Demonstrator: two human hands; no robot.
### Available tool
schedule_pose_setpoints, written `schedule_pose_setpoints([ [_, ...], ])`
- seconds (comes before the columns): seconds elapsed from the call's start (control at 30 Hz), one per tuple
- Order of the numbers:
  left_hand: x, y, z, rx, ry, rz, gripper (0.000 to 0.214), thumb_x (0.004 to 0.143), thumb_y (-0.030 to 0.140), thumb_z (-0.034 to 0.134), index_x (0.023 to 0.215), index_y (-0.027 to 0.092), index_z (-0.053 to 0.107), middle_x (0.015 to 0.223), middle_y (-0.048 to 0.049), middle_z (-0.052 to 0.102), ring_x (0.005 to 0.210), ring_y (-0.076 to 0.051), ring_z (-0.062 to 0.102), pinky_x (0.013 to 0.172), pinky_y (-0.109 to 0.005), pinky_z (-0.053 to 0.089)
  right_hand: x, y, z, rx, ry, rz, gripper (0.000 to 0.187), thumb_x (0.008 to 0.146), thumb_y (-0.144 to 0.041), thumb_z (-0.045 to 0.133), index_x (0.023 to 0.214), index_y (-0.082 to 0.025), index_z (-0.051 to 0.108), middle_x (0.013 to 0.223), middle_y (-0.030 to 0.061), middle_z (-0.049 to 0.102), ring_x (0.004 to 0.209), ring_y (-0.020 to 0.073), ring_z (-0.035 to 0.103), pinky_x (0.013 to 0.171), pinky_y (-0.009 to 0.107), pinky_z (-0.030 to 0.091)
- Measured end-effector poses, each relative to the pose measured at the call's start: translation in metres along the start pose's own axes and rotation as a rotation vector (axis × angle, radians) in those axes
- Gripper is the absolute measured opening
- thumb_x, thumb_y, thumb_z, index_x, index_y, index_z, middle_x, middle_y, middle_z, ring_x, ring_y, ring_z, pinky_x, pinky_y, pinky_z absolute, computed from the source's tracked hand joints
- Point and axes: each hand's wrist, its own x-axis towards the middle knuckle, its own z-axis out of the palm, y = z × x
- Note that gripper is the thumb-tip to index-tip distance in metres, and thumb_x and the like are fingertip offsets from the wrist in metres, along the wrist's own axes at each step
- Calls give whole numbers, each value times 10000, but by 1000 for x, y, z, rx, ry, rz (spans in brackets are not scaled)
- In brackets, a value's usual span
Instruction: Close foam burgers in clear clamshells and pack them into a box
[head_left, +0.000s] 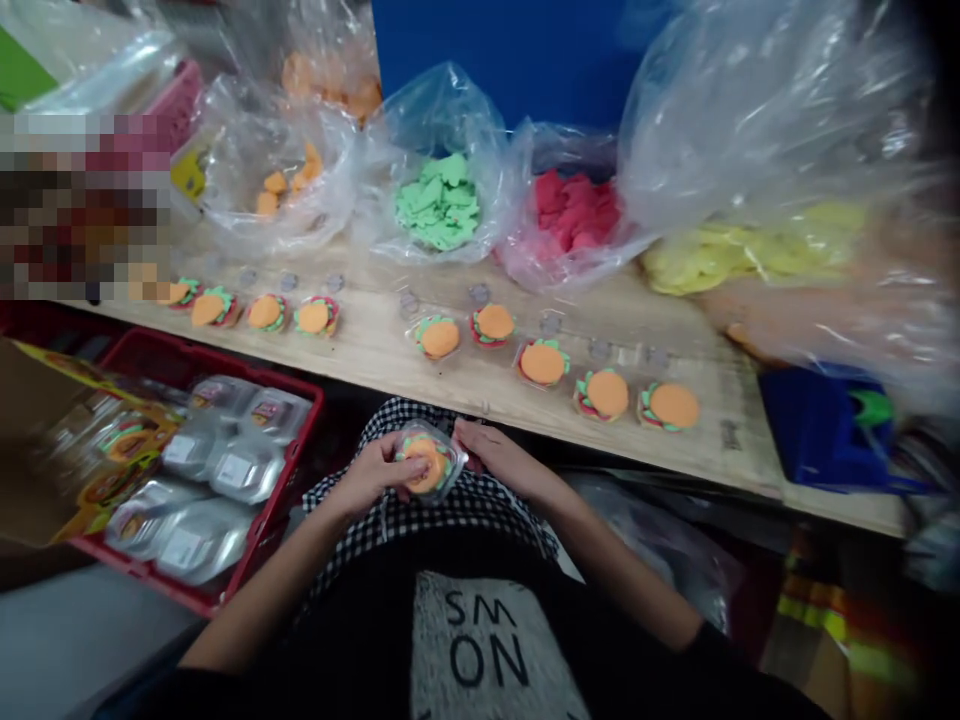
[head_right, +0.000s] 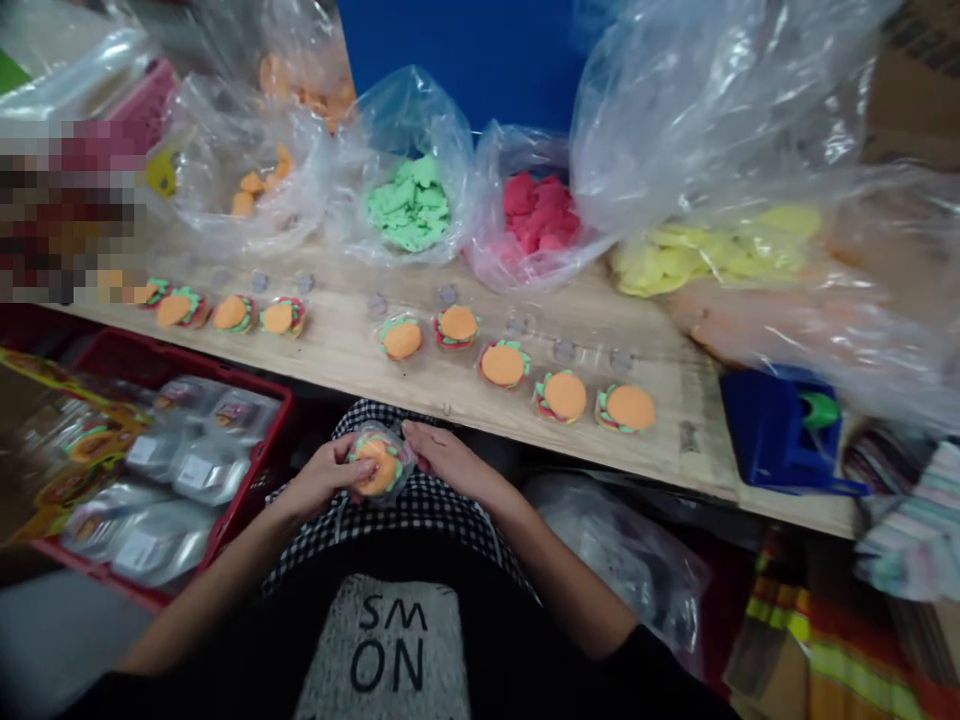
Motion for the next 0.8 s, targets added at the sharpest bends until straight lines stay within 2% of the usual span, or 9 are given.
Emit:
schedule_pose_setpoints([
  [0.1,7,3,6,-76,74,17,374,657,361,646,930,123,552,726,-22,590,527,-88,503,387,-154,374,-6,2,-3,94,128,-14,428,798,-575,360,654,-181,441,570,-34,414,514,96,373,494,232,299],
  [0.23,11,11,12,5,70,45,437,620,334,684,977,126,542,773,-30,603,561,-102,527,403,-162,394,-6,-3,-3,125,306,-51,344,755,-529,477,746,-185,475,657,-30,447,581,101,406,537,229,331],
  [0.43,8,14,15,86,84,141,474,570,288,725,976,123,546,882,-50,627,756,-155,575,637,-231,471,2,-5,2,41,384,-77,252,736,-419,539,711,-175,484,639,-35,439,577,99,391,543,232,324],
  [0.5,6,13,14,100,91,145,474,585,303,713,986,118,540,884,-57,624,752,-160,573,589,-220,468,4,-3,5,20,468,-136,210,749,-385,536,766,-184,481,669,-29,451,598,108,416,563,241,351],
  [0.57,4,14,12,113,105,131,482,605,325,695,1004,112,527,884,-68,617,713,-157,568,496,-198,443,3,-5,7,-81,656,-280,163,774,-340,521,843,-197,481,739,-10,469,658,124,447,605,258,379],
  [0.63,3,14,9,111,123,120,489,616,335,684,1016,108,517,889,-74,610,697,-155,564,462,-191,429,-1,-10,9,-286,803,-447,103,800,-292,503,857,-206,507,792,16,477,732,145,462,649,280,387],
  [0.7,3,14,8,103,152,128,495,614,331,687,1021,110,511,894,-71,605,718,-158,562,496,-203,445,-5,-16,11,-548,780,-556,77,814,-260,497,822,-208,553,792,33,488,774,165,463,679,305,379],
  [0.8,5,13,8,96,191,164,495,594,314,705,1004,117,512,887,-56,600,764,-161,560,612,-238,470,-5,-23,14,-824,649,-554,100,819,-253,503,810,-202,589,754,43,509,768,182,458,683,331,355],
])
